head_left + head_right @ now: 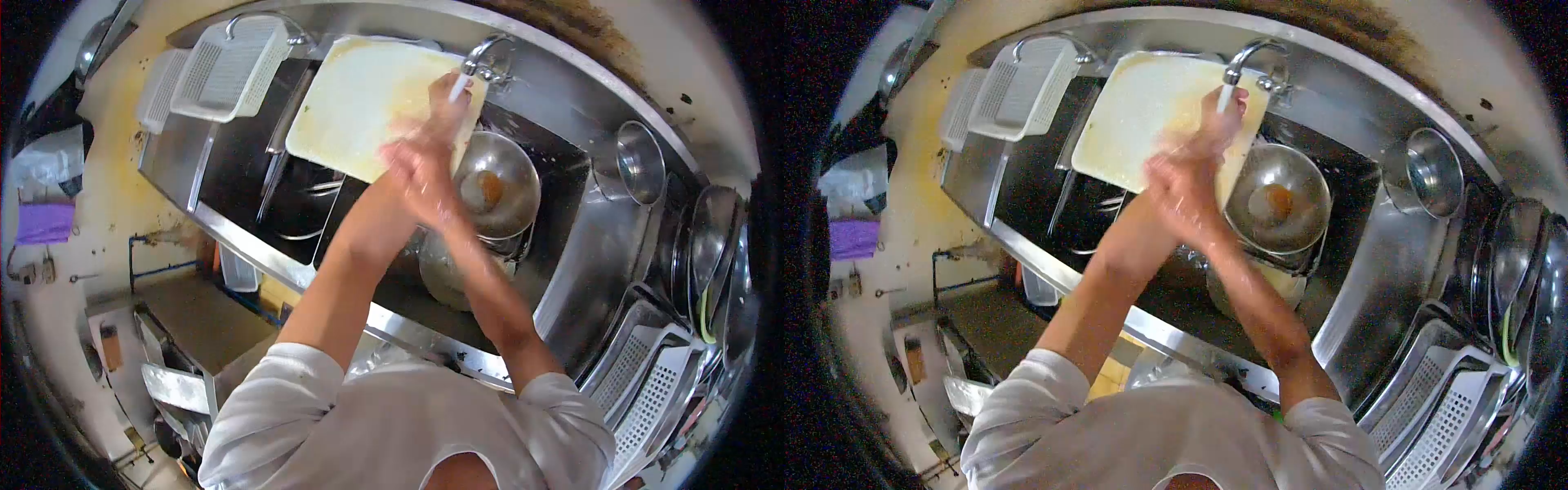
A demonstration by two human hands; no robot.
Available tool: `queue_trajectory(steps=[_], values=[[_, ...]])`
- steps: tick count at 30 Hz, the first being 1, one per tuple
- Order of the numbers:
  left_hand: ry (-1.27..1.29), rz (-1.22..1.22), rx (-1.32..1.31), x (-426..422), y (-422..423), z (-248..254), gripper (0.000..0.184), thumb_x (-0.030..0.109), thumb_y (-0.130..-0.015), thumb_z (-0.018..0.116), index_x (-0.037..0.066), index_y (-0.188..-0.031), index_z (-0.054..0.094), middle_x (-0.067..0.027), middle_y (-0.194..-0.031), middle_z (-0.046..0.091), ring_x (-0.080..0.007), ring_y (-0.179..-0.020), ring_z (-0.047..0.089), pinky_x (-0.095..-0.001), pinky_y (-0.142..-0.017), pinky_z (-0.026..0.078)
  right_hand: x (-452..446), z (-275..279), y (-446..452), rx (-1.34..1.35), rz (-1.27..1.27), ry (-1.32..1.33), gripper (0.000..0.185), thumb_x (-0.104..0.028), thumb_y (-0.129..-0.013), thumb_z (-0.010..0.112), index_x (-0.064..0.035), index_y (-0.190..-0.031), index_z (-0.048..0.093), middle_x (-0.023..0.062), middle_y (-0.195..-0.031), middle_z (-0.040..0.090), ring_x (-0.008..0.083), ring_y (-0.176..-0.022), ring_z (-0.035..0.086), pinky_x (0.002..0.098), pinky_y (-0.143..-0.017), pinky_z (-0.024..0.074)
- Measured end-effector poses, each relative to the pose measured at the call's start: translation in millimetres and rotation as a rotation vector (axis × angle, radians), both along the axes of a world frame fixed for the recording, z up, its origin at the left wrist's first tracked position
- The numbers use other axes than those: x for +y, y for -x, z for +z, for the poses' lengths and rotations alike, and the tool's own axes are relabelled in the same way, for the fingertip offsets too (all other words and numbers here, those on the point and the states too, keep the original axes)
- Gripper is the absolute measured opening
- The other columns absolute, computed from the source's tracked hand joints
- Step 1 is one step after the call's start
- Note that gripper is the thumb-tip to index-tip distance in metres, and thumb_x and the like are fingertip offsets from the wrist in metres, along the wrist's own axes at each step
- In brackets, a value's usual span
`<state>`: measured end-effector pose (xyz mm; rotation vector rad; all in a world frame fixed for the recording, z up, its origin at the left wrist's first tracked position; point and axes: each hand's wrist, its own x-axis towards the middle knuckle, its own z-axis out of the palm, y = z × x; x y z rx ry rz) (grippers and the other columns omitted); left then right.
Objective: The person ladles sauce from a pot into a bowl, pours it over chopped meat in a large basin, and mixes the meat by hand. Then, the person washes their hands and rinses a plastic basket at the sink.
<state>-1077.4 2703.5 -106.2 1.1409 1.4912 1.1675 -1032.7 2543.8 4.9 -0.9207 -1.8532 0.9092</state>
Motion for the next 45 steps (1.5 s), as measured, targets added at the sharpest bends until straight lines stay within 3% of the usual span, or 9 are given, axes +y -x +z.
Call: queue_trajectory(steps=[4,11,17,25,30,32,35,42,45], values=[[0.006,-0.377,1.043,15,-13,18,0.031,0.036,-0.089,0.051,0.013,-0.095,0.071,-0.0131,-0.102,0.069,-0.0309,-0.097,0.066,-0.045,-0.086,0.051,-37,37,-7,0.203,0.242,-0.288,0.021,-0.015,-0.087,0.061,-0.0052,-0.105,0.066,0.0138,-0.109,0.063,0.0334,-0.112,0.056,0.0455,-0.104,0.0356],[-0.028,-0.088,-0.753,-8,1,67,0.019,0.018,-0.093,0.053,0.001,-0.088,0.06,-0.0101,-0.081,0.061,-0.0256,-0.082,0.064,-0.0355,-0.072,0.053,20,-51,-13,0.424,-0.479,0.309,0.02,-0.016,-0.094,0.058,-0.0006,-0.106,0.057,0.0112,-0.102,0.062,0.0214,-0.096,0.059,0.036,-0.085,0.0473],[-0.596,0.062,0.581,-119,-16,94,0.07,0.0,-0.075,0.067,0.004,-0.138,0.039,-0.0274,-0.139,0.04,-0.0412,-0.12,0.05,-0.0466,-0.105,0.038,169,-128,28,0.604,-0.433,0.321,0.012,-0.014,-0.09,0.059,-0.0021,-0.091,0.059,0.0045,-0.083,0.062,0.0137,-0.072,0.058,0.0293,-0.063,0.0487],[0.357,-0.029,-1.081,-224,-24,82,0.063,0.029,-0.084,0.07,-0.005,-0.13,0.045,-0.0198,-0.122,0.057,-0.0284,-0.11,0.057,-0.0431,-0.096,0.046,198,-88,32,1.776,0.058,0.819,0.012,-0.02,-0.084,0.064,-0.0088,-0.081,0.062,0.0065,-0.082,0.068,0.0188,-0.074,0.064,0.0395,-0.07,0.0535],[0.081,-0.113,-0.964,-87,14,43,0.036,0.043,-0.096,0.054,0.007,-0.097,0.059,-0.0071,-0.074,0.059,-0.0199,-0.063,0.059,-0.0315,-0.059,0.051,73,-41,15,0.71,-0.22,0.384,0.034,-0.013,-0.084,0.059,-0.0036,-0.117,0.055,0.0162,-0.112,0.062,0.0328,-0.1,0.06,0.0491,-0.094,0.0445],[0.137,-0.12,-0.894,-32,24,14,0.034,0.039,-0.1,0.05,0.007,-0.09,0.057,-0.0063,-0.067,0.056,-0.0184,-0.052,0.055,-0.0317,-0.047,0.046,27,-26,9,0.008,-0.371,-0.255,0.044,-0.017,-0.088,0.057,0.0002,-0.128,0.049,0.0273,-0.148,0.032,0.0455,-0.138,0.026,0.0527,-0.114,0.0207],[-0.023,-0.226,-0.984,17,10,14,0.035,0.039,-0.102,0.043,0.007,-0.095,0.055,-0.0046,-0.067,0.055,-0.0159,-0.052,0.051,-0.0321,-0.045,0.042,-46,-15,10,0.317,-0.197,0.11,0.072,-0.021,-0.096,0.054,0.0001,-0.151,0.014,0.0264,-0.157,0.013,0.0412,-0.146,0.007,0.0477,-0.118,0.0058],[0.217,0.012,-1.882,-7,-23,65,0.043,0.042,-0.103,0.033,0.003,-0.112,0.05,-0.0168,-0.094,0.059,-0.0258,-0.083,0.061,-0.0384,-0.067,0.052,-32,-35,-3,1.333,0.226,1.057,0.066,-0.051,-0.093,0.053,0.0028,-0.131,0.045,0.0144,-0.115,0.06,0.026,-0.104,0.061,0.0381,-0.092,0.0491],[0.095,-0.093,-1.164,-41,-13,50,0.039,0.035,-0.098,0.046,0.005,-0.121,0.051,-0.017,-0.096,0.062,-0.0306,-0.08,0.063,-0.0423,-0.075,0.053,63,-91,-5,1.033,-0.114,0.929,0.048,-0.046,-0.094,0.055,-0.0052,-0.12,0.056,0.008,-0.102,0.062,0.0201,-0.089,0.062,0.0343,-0.079,0.0521]])
